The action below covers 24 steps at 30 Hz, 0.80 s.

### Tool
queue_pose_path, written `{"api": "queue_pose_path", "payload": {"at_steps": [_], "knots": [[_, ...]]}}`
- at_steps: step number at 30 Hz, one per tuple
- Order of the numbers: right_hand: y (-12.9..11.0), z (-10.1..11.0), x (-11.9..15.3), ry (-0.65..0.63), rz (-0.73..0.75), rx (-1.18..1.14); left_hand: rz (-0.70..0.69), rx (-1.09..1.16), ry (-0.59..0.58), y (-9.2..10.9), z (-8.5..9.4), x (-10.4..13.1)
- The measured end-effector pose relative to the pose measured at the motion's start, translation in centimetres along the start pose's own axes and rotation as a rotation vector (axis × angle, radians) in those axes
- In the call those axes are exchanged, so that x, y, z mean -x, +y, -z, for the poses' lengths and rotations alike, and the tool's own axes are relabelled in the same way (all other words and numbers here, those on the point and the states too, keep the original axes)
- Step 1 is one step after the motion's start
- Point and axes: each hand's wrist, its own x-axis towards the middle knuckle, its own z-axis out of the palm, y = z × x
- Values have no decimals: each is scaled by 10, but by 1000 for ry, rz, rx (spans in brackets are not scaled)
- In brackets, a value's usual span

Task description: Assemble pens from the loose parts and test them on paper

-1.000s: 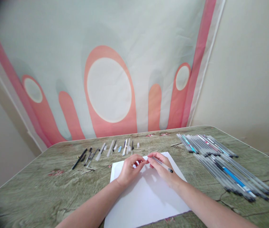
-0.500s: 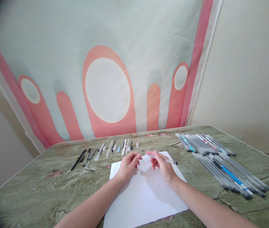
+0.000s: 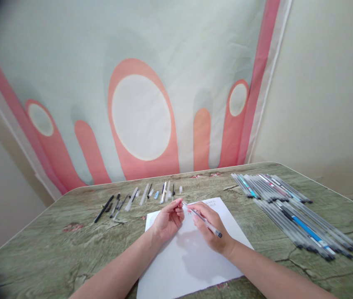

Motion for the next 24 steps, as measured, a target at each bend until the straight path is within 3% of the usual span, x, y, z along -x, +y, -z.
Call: {"api": "queue_pose_path", "payload": {"at_steps": [24], "knots": [[6,2,0,-40,53,85,-17,-14,-53,-4,3,0]]}}
